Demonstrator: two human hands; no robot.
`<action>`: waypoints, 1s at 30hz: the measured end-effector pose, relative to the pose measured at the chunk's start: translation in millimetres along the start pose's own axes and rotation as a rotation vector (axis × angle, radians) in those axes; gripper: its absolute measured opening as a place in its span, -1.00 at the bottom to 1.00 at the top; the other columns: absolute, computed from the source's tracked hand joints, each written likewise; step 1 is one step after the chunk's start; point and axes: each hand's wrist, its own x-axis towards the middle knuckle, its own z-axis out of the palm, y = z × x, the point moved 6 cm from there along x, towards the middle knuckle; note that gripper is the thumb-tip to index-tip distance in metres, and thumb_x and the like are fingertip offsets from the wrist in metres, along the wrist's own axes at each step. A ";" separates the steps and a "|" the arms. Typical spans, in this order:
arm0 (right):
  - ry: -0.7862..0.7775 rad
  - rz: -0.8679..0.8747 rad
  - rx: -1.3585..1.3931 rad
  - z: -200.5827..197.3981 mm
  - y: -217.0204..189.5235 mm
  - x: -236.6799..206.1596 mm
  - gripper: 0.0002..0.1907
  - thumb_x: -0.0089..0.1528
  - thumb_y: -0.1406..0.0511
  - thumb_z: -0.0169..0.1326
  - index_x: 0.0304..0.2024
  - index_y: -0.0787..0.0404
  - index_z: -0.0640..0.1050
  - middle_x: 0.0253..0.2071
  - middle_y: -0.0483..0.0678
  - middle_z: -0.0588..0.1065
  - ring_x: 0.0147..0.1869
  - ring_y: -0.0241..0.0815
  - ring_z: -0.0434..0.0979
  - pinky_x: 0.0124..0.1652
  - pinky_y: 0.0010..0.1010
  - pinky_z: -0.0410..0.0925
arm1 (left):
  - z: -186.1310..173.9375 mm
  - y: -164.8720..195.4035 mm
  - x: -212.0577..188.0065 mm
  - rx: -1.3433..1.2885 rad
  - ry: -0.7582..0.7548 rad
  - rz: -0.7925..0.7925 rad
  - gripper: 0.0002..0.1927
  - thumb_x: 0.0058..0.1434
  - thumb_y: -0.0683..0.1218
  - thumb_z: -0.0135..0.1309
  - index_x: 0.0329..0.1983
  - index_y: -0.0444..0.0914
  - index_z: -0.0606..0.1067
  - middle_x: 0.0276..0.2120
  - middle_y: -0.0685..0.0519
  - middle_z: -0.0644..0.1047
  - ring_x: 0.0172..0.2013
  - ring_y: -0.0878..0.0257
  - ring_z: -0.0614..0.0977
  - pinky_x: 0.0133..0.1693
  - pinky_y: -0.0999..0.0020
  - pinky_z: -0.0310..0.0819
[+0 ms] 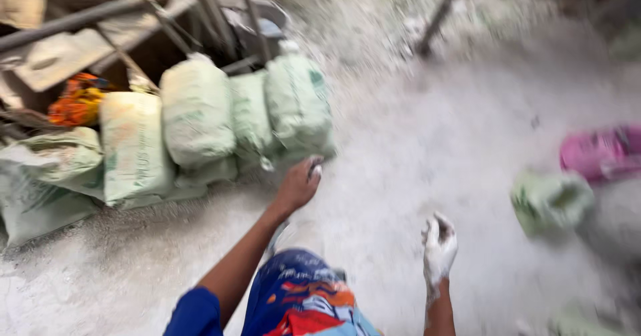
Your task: The person applies a white plaster slurry onto long decorative molding pieces laid on a workbench. They scoop the slurry from a bucket with a small foam container, spread it along the moldings by hand and with the foam, wipe the surfaces with a plaster-covered glove, and place finished decorative panels aside.
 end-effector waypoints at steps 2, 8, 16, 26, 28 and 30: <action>-0.044 0.000 -0.034 68.0 -10.8 12.8 -0.71 0.38 0.34 0.01 0.14 0.31 0.46 -0.13 -0.07 0.52 -0.23 -0.38 0.47 -0.33 -0.58 0.32 | -52.9 -46.4 7.0 -0.055 0.042 -0.152 -0.62 0.29 -0.12 -0.02 0.15 -0.29 0.49 -0.04 -0.19 0.61 -0.02 -0.07 0.64 0.05 0.16 0.48; -0.218 -0.043 -0.061 291.9 -20.7 50.9 -0.69 0.35 0.34 0.01 0.14 0.30 0.48 -0.15 -0.06 0.53 -0.24 -0.37 0.47 -0.33 -0.55 0.31 | -187.9 -196.1 36.8 -0.145 0.140 -0.316 -0.60 0.28 -0.08 -0.03 0.18 -0.24 0.46 -0.06 -0.16 0.61 -0.07 0.01 0.67 0.02 0.19 0.53; -0.359 -0.056 -0.140 563.0 -42.9 37.0 -0.69 0.34 0.33 0.02 0.12 0.30 0.53 -0.22 -0.08 0.56 -0.28 -0.35 0.47 -0.33 -0.52 0.36 | -382.1 -361.4 286.9 -0.120 0.291 -0.231 -0.58 0.33 0.00 0.00 0.24 -0.17 0.42 -0.08 -0.16 0.63 -0.06 -0.06 0.70 -0.03 0.11 0.57; -0.254 -0.102 0.005 632.0 -38.1 82.2 -0.68 0.31 0.39 0.00 0.11 0.35 0.51 -0.22 0.03 0.58 -0.32 -0.30 0.52 -0.42 -0.51 0.34 | -623.0 -252.9 690.0 0.072 0.829 0.194 -0.54 0.41 0.05 0.03 0.16 -0.39 0.36 0.01 -0.33 0.52 0.05 -0.23 0.54 0.11 -0.06 0.41; -0.199 -0.102 -0.014 632.7 -34.4 86.9 -0.68 0.29 0.40 0.02 0.09 0.37 0.53 -0.24 0.05 0.60 -0.36 -0.27 0.54 -0.44 -0.50 0.35 | -648.5 -232.5 716.4 0.075 0.927 0.284 -0.47 0.33 0.06 0.10 0.16 -0.43 0.34 -0.01 -0.38 0.49 0.00 -0.30 0.51 0.03 -0.13 0.39; -0.165 -0.094 -0.014 634.1 -32.3 91.3 -0.68 0.28 0.41 0.03 0.08 0.38 0.54 -0.25 0.07 0.61 -0.38 -0.26 0.55 -0.47 -0.49 0.36 | -661.8 -219.5 735.2 0.104 0.983 0.351 -0.46 0.24 0.08 0.18 0.08 -0.42 0.39 -0.09 -0.37 0.52 -0.09 -0.32 0.53 -0.10 -0.17 0.42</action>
